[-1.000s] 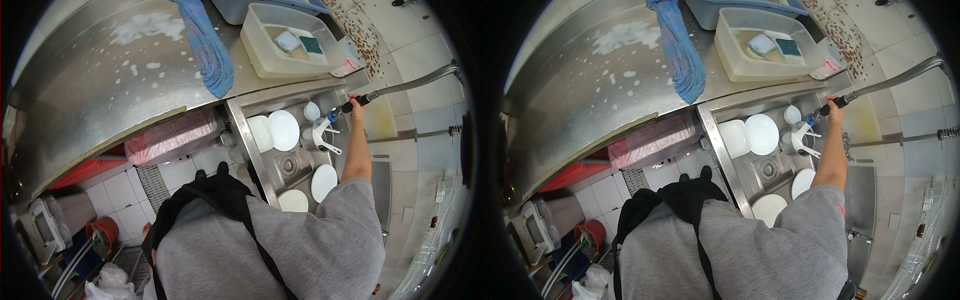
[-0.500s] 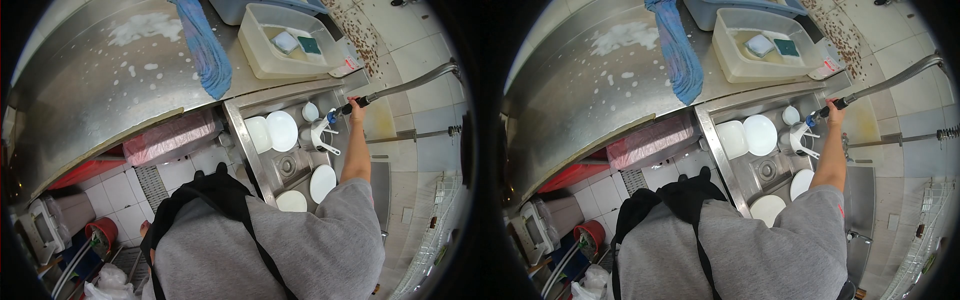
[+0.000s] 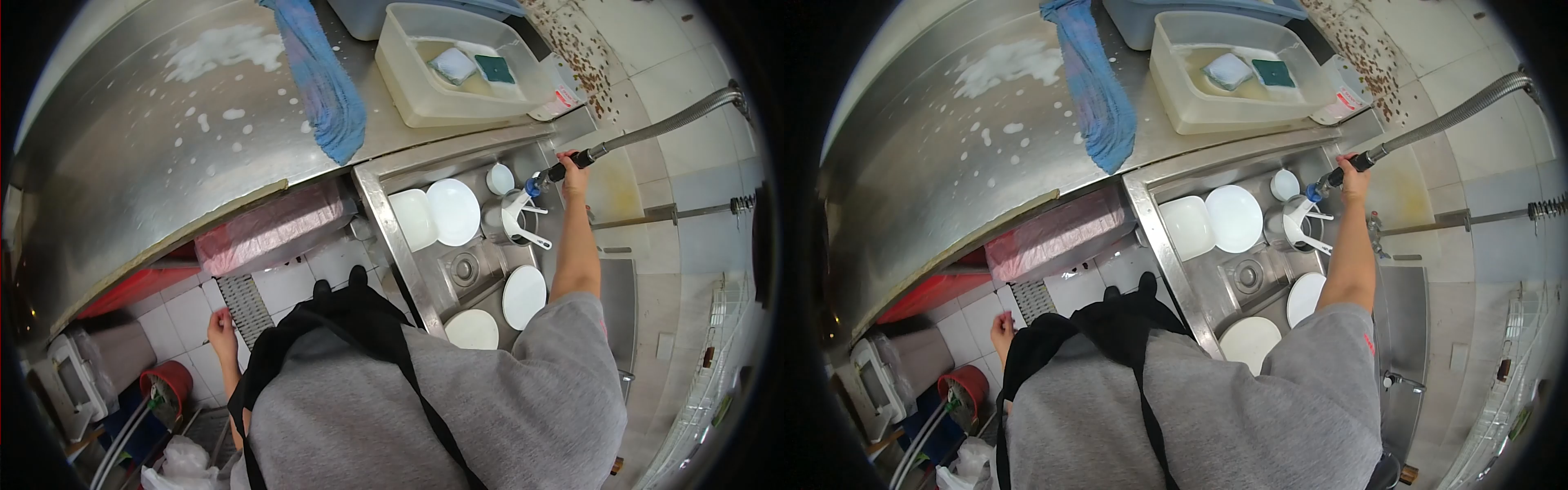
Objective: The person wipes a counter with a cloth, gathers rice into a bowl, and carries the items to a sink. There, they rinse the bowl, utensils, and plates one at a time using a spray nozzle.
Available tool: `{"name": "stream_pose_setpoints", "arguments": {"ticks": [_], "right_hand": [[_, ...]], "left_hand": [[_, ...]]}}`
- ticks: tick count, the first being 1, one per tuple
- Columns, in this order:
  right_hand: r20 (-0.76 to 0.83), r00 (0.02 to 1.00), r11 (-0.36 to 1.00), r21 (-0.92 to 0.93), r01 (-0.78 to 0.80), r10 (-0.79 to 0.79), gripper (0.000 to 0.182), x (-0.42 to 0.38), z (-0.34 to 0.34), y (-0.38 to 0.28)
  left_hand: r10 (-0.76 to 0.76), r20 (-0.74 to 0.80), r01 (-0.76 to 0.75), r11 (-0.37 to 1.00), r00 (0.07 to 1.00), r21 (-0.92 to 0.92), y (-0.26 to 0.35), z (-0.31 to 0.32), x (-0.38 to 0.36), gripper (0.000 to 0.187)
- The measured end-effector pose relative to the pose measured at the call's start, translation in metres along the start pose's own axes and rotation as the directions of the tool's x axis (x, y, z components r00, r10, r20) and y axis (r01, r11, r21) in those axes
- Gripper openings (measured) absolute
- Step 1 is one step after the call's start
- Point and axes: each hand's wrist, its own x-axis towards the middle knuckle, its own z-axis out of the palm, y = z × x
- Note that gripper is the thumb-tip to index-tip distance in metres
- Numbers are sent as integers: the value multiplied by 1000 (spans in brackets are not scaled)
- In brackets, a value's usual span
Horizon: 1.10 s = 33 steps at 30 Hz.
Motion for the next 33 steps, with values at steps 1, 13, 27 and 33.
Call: {"name": "stream_pose_setpoints", "arguments": {"ticks": [1,13,27,33], "right_hand": [[7,1000,1000,-2,7,-7,15,0,-1,-1],[-79,997,992,-126,14,-24,16,-47,-45,-3],[-301,938,983,-112,146,-173,15,-82,-51,-25],[-400,879,966,-105,238,-260,14,-64,-57,-28]], "left_hand": [[110,35,-110,994,993,-6,42,10,4,13],[775,542,-746,562,323,-358,302,193,-15,10],[450,893,-950,276,-7,-147,280,302,-53,20],[390,921,-961,249,-13,-119,280,305,-53,21]]}}
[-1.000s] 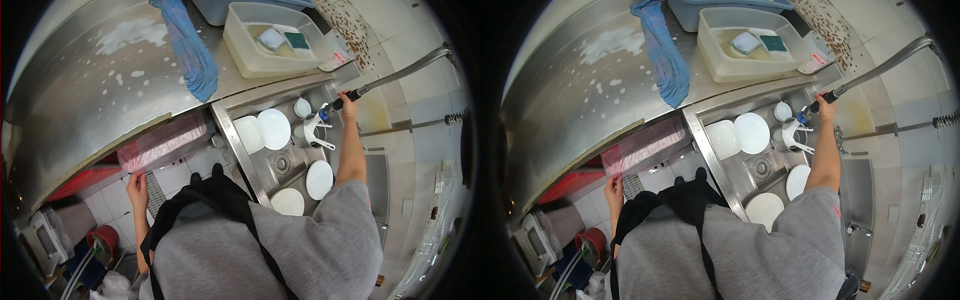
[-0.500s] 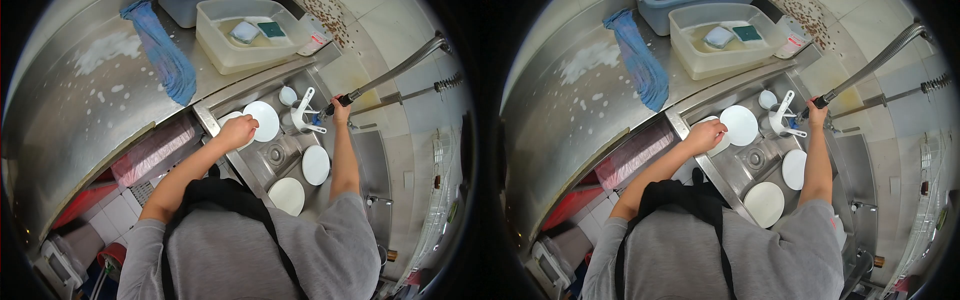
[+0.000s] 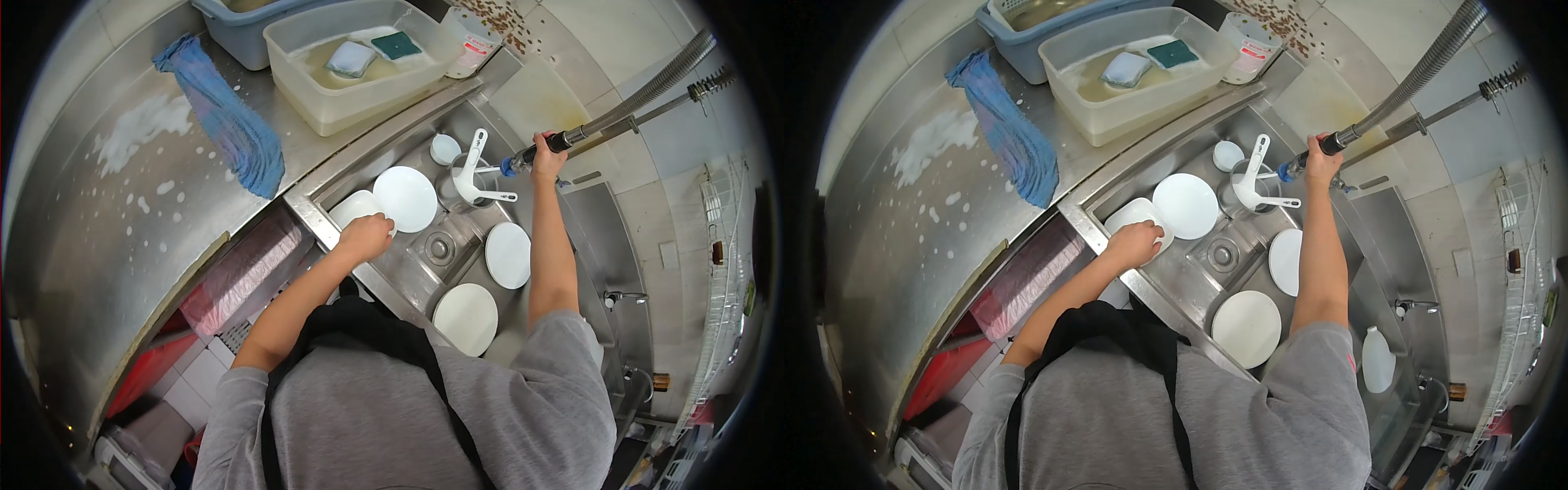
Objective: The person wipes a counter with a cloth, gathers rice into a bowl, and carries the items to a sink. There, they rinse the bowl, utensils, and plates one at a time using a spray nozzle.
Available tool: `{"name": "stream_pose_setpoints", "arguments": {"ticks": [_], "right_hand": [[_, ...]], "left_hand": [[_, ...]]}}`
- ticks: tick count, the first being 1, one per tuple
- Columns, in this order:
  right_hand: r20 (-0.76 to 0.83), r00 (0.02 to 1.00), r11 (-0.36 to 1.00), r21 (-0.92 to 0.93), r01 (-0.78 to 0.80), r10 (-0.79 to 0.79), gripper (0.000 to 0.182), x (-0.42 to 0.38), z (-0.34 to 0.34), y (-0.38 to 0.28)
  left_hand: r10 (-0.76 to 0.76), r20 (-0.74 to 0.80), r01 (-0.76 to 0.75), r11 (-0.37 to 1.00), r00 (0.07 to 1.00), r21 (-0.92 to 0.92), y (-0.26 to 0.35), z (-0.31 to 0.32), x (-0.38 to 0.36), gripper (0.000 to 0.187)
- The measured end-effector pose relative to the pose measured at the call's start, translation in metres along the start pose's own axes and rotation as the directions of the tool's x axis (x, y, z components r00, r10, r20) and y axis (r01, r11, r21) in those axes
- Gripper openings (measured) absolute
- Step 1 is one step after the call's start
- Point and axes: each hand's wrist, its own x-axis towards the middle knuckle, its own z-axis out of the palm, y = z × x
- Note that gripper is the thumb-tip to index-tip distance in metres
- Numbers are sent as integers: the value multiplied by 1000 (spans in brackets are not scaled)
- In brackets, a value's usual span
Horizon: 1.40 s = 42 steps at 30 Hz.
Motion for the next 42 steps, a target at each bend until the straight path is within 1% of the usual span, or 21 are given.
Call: {"name": "stream_pose_setpoints", "arguments": {"ticks": [2,4,6,9,12,14,15,17,18,20,21,23,24,26,27,29,33,37,39,42], "right_hand": [[-14,999,998,-61,33,-34,13,6,-1,5],[-27,999,997,-61,37,-38,14,8,-1,6],[-37,998,997,-62,41,-44,14,8,1,4],[-16,1000,999,-34,22,-22,14,8,1,6],[-50,998,999,-32,33,-34,15,6,7,1],[-111,994,999,53,10,-4,14,5,10,-8],[-109,994,998,55,9,-3,14,8,9,-6],[-131,984,992,-60,112,-119,14,16,11,-7],[-128,984,992,-57,114,-120,14,17,14,-10],[-121,990,994,72,84,-75,15,19,19,-20],[-119,990,994,72,84,-75,15,21,20,-19],[-37,998,998,4,57,-57,14,24,24,-18],[-35,998,998,5,58,-58,14,22,25,-19],[-25,1000,996,89,-3,5,13,17,29,-21],[-18,1000,996,91,-5,7,13,14,30,-20],[-7,1000,999,-19,-29,29,14,9,25,-14],[-15,998,998,-14,-66,66,15,-4,16,0],[-24,998,998,17,-66,66,15,-14,7,5],[-49,995,996,25,-88,89,16,-17,3,7],[-55,996,997,3,-74,74,16,-20,-4,9]], "left_hand": [[6,3,-6,1000,1000,4,-1,0,1,21],[11,6,-11,1000,1000,2,-1,1,0,21],[21,-38,-22,999,999,-28,0,-1,-1,17],[13,-38,-14,999,999,-37,1,-1,-1,17],[-6,-21,6,1000,1000,-16,-1,0,0,18],[-11,-22,11,1000,1000,-15,0,-2,0,18],[-12,-16,12,1000,1000,-13,0,-2,-1,18],[-10,-29,10,1000,1000,-18,0,-2,-3,18],[-6,-41,5,1000,999,-26,0,-3,-3,18],[-11,-42,10,1000,999,-21,0,-1,-1,18],[-13,-39,12,1000,999,-15,-1,0,0,18],[-22,-37,21,1000,999,-16,0,1,0,18],[-31,-37,30,999,999,-15,0,0,-1,18],[-31,-45,30,999,999,-23,-1,0,-1,18],[-29,-50,27,999,998,-32,-1,1,-2,18],[-35,-54,33,999,998,-32,-1,2,-1,18],[-22,-73,20,999,997,-38,-1,1,-3,19],[-18,-96,13,999,995,-50,-2,2,-4,18],[-22,-98,17,998,995,-53,-2,1,-4,18],[-18,-96,12,998,995,-57,-2,2,-3,19]]}}
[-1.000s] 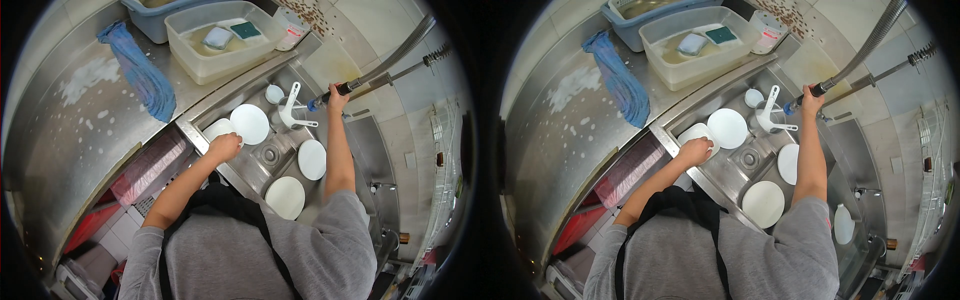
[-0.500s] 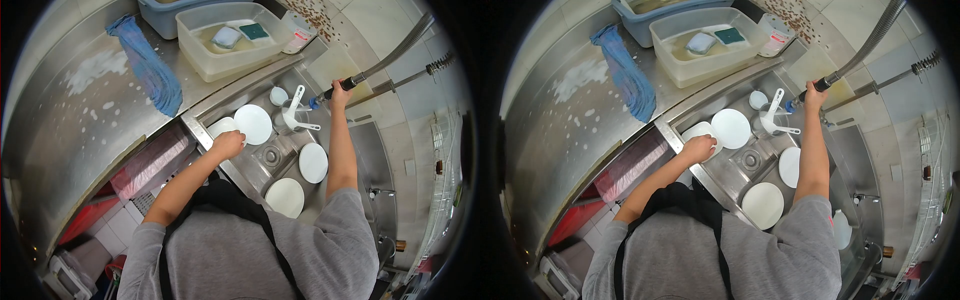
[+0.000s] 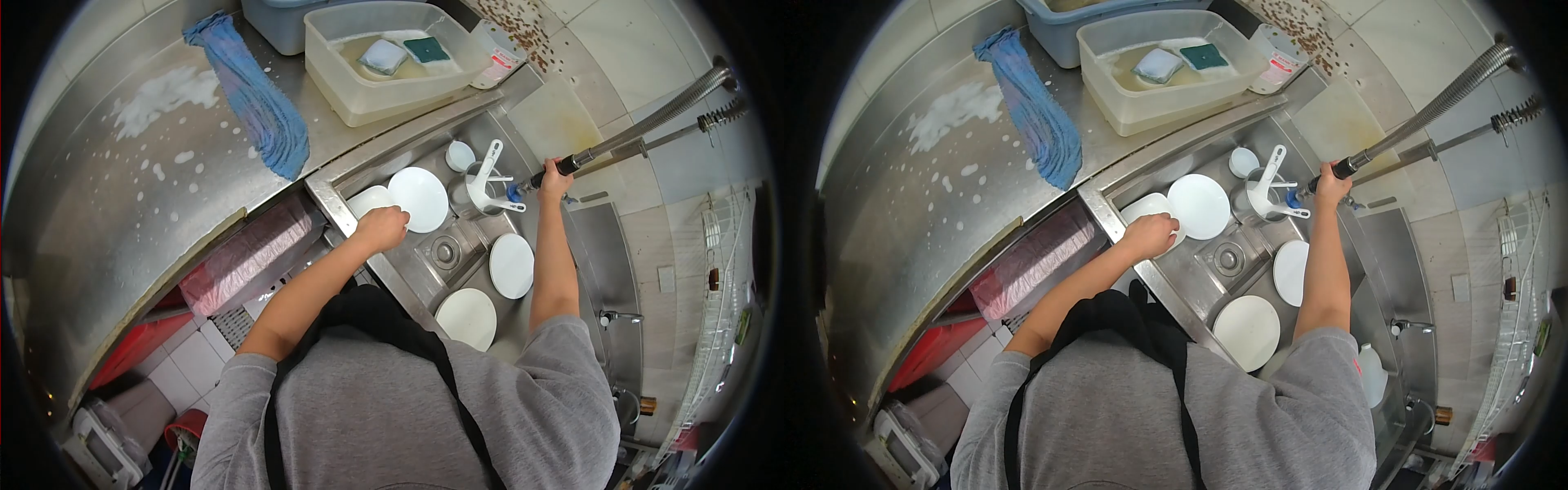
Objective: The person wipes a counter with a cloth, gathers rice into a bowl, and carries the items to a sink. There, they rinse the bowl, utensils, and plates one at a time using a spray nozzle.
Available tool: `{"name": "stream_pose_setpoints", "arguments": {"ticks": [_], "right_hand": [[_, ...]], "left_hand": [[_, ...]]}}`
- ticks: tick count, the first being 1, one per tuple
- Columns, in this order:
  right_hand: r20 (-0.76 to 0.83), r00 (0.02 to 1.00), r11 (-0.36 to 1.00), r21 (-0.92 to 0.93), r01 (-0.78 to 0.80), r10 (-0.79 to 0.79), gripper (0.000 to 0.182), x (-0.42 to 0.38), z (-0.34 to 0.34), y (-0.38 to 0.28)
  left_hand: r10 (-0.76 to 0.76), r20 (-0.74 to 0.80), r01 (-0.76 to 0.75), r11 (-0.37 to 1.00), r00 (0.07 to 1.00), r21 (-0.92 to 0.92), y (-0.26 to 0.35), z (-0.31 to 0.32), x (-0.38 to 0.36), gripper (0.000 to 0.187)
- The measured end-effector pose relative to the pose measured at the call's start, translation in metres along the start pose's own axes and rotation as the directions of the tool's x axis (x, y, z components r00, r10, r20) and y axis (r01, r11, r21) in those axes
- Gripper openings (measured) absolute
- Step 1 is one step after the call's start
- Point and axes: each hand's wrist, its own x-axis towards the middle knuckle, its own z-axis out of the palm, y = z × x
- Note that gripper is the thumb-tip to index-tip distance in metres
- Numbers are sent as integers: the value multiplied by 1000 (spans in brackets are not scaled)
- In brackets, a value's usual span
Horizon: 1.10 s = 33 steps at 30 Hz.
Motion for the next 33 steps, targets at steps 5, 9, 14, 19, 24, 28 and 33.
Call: {"name": "stream_pose_setpoints", "arguments": {"ticks": [5,9,14,19,24,28,33], "right_hand": [[-40,999,1000,-20,16,-17,16,4,-5,0],[-60,993,994,-44,96,-99,12,13,-5,5],[-81,993,997,-20,81,-82,13,24,1,9],[-83,994,997,-15,73,-74,13,25,7,9],[-110,988,994,-8,109,-109,13,27,9,19],[-97,992,995,-55,80,-85,14,26,8,17],[-110,989,991,-98,87,-97,14,26,6,17]], "left_hand": [[1,12,-1,1000,1000,9,0,-1,0,19],[-7,19,7,1000,1000,2,0,-1,1,19],[-7,10,7,1000,1000,-2,0,0,1,18],[-26,17,26,1000,1000,0,1,-2,1,19],[-26,23,26,1000,999,-2,0,-1,1,19],[-21,12,21,1000,1000,0,0,0,2,19],[-15,2,15,1000,1000,-9,-1,0,1,19]]}}
